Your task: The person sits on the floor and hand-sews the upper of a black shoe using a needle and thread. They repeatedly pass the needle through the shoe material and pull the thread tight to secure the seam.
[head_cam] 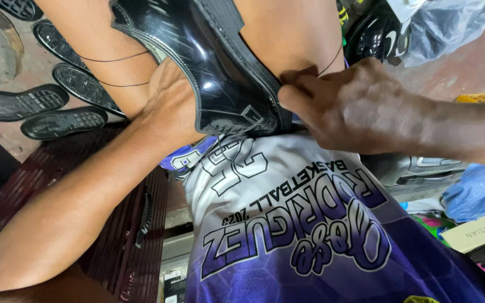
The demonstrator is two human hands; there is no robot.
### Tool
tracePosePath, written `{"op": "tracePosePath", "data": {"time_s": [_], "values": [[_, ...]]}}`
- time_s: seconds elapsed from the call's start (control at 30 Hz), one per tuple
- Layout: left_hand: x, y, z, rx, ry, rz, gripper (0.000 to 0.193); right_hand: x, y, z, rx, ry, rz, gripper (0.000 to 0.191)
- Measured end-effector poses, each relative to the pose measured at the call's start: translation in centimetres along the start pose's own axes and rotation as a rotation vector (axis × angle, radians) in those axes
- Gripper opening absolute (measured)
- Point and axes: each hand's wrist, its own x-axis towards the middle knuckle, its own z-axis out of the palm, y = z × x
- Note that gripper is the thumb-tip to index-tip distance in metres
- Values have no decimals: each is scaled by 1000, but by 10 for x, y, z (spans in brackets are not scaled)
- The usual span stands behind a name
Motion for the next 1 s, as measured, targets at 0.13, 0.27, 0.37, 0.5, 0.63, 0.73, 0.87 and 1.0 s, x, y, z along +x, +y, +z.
{"op": "tracePosePath", "data": {"time_s": [0.13, 0.27, 0.37, 0.5, 0.63, 0.73, 0.87, 1.0], "values": [[11, 4, -9, 14, -20, 6, 25, 7, -1, -5, -33, -58, 1, 26], [22, 8, -16, 21, -76, -68, 21, 13, 0, -9, -24, -10, -11, 21], [27, 8, -21, 18, -39, -26, 20, 24, 3, -10, 65, -168, 79, 20], [30, 11, -28, -81, 149, 64, 28, 27, 0, -13, 117, 137, 32, 16], [27, 20, -40, 76, -44, -97, 24, 21, 12, -17, 176, -175, 156, 14], [3, 26, -61, -32, 132, -6, 25, 7, 24, -29, 216, -166, 145, 26], [-58, 27, -98, 32, 374, -370, 9, -7, 35, -40, 203, -15, 98, 32], [-81, 36, -106, 421, 593, -713, 20, -12, 44, -34, 183, -100, 150, 34]]}}
